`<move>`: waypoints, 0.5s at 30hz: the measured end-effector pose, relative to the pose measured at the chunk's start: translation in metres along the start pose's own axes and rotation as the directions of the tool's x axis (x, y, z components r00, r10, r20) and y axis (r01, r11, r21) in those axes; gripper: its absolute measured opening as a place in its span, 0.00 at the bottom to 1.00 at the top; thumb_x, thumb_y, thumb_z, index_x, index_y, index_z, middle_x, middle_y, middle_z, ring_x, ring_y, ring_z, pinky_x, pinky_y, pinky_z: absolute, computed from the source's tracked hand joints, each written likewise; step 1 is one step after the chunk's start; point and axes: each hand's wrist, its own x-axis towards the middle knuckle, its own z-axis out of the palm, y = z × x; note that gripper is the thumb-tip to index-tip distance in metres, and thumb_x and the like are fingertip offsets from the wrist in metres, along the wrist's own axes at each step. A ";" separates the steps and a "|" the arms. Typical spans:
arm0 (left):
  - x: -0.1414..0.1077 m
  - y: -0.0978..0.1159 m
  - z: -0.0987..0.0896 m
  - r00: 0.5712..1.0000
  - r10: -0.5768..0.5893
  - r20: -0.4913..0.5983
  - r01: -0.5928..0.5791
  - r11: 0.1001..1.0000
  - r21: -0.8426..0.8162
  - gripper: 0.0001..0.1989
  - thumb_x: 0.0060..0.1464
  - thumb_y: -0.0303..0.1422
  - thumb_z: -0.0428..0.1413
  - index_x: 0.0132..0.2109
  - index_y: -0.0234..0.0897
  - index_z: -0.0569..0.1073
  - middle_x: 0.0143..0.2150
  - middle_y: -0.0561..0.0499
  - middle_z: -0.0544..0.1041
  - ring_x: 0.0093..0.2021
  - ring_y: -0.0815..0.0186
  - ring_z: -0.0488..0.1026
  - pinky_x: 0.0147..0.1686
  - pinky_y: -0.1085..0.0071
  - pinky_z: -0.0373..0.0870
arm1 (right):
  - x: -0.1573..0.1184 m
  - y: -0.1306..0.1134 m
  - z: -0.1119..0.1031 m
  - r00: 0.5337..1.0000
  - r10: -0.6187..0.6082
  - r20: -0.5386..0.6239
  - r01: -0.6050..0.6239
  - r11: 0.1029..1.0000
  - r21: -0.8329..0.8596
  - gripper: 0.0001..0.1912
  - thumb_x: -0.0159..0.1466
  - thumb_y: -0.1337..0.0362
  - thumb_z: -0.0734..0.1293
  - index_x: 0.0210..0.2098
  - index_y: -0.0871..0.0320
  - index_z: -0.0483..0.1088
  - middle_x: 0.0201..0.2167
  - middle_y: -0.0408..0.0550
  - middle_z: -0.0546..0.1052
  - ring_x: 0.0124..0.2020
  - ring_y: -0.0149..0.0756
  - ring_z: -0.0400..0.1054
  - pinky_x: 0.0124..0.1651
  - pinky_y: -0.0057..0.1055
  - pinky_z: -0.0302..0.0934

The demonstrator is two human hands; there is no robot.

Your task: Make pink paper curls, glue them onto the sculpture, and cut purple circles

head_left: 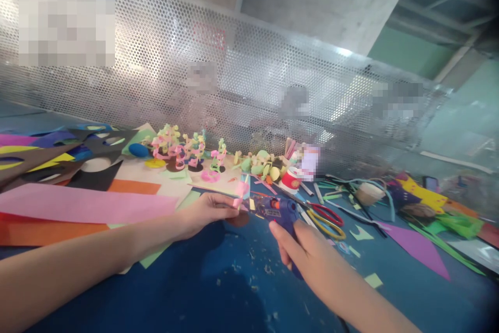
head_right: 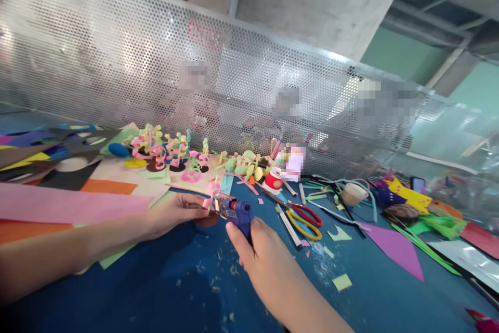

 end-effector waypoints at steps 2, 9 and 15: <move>0.000 0.000 0.000 1.000 -0.009 -0.004 0.009 1.000 -0.007 0.10 0.44 0.33 0.61 0.37 0.37 0.78 0.36 0.50 0.80 0.37 0.64 0.74 0.41 0.70 0.67 | 0.000 0.001 0.000 1.000 0.017 0.012 -0.016 1.000 -0.003 0.23 0.64 0.47 0.51 0.23 0.55 0.61 0.21 0.43 0.69 0.23 0.32 0.65 0.30 0.30 0.57; 0.002 -0.002 -0.001 0.999 -0.037 -0.040 0.037 0.999 -0.015 0.10 0.43 0.33 0.62 0.36 0.35 0.78 0.36 0.49 0.80 0.38 0.63 0.75 0.41 0.69 0.67 | -0.011 0.008 -0.009 0.998 0.049 0.027 -0.053 0.984 0.171 0.25 0.62 0.44 0.50 0.24 0.55 0.61 0.20 0.42 0.69 0.24 0.31 0.66 0.31 0.27 0.60; 0.002 -0.004 -0.003 0.994 -0.057 -0.095 0.054 0.998 -0.036 0.10 0.41 0.33 0.64 0.35 0.36 0.78 0.35 0.50 0.80 0.38 0.65 0.75 0.43 0.71 0.67 | -0.044 0.086 -0.035 0.949 0.168 -0.267 -0.169 0.985 0.019 0.26 0.60 0.42 0.52 0.25 0.54 0.67 0.24 0.44 0.74 0.31 0.36 0.69 0.38 0.28 0.63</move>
